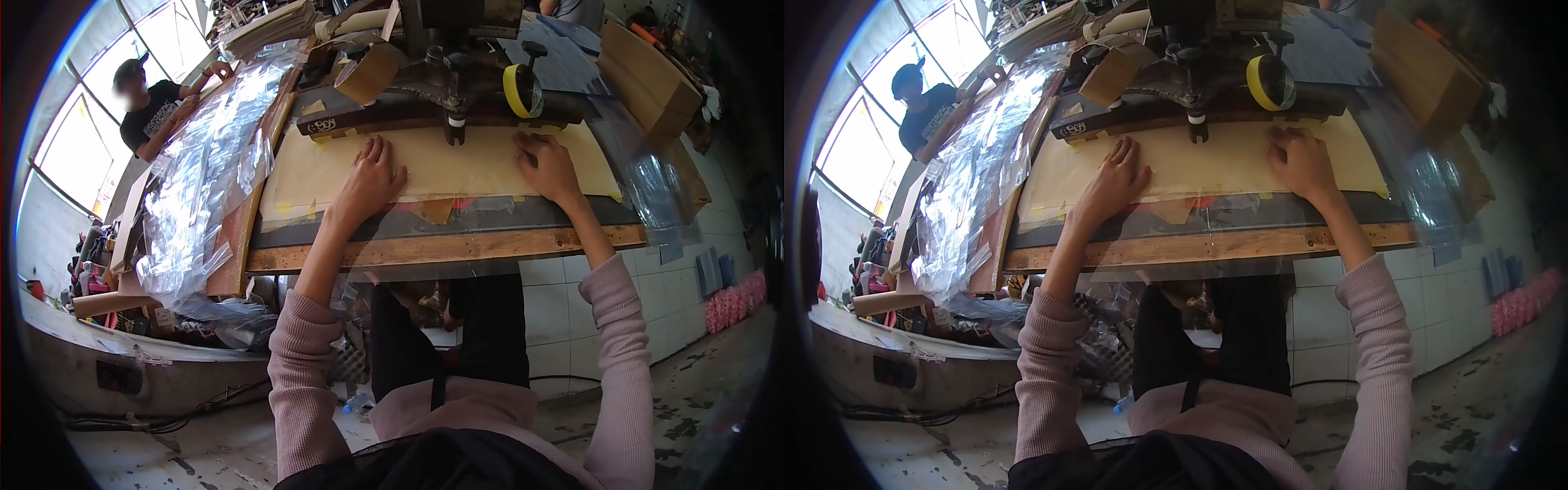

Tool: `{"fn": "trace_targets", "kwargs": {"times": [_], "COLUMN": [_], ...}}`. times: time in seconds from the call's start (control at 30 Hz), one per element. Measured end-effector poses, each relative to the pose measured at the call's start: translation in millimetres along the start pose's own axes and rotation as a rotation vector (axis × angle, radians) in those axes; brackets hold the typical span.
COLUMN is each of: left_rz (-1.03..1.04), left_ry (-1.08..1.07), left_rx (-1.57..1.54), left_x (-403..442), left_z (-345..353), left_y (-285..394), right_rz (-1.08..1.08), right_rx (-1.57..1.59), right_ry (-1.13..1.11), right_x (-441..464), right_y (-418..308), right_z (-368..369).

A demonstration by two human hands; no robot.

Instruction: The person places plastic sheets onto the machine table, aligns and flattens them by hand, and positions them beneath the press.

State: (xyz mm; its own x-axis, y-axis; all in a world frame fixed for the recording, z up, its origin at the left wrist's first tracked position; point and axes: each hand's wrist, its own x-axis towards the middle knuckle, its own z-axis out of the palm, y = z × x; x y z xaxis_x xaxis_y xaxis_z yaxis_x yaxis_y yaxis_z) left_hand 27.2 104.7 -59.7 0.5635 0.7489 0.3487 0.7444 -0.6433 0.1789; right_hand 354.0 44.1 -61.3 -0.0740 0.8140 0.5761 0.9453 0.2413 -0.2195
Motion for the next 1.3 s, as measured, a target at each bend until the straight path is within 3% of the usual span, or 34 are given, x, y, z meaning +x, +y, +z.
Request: {"fn": "trace_targets", "kwargs": {"times": [0.93,1.03,1.13,1.2,1.23,1.3], "left_rz": [0.016,0.020,0.020,0.123,0.131,0.049], "left_ry": [0.028,0.054,0.064,0.086,0.111,0.239], "left_rx": [0.041,0.042,-0.038,0.122,0.104,-0.043], "left_x": [1,2,-1,-8,-24,-55], "left_z": [0,3,1,27,4,-18], "left_y": [2,0,-3,-19,7,55], "right_rz": [0.036,-0.038,0.001,0.053,0.079,0.010], "right_rx": [0.028,-0.021,-0.027,-0.041,-0.050,0.036], "right_ry": [-0.022,0.033,-0.071,-0.125,-0.150,0.048], "right_x": [-1,-1,0,-7,-13,-45], "right_y": [-7,-7,-10,-21,-29,-55], "right_z": [-5,-2,-11,-22,-29,-37]}}
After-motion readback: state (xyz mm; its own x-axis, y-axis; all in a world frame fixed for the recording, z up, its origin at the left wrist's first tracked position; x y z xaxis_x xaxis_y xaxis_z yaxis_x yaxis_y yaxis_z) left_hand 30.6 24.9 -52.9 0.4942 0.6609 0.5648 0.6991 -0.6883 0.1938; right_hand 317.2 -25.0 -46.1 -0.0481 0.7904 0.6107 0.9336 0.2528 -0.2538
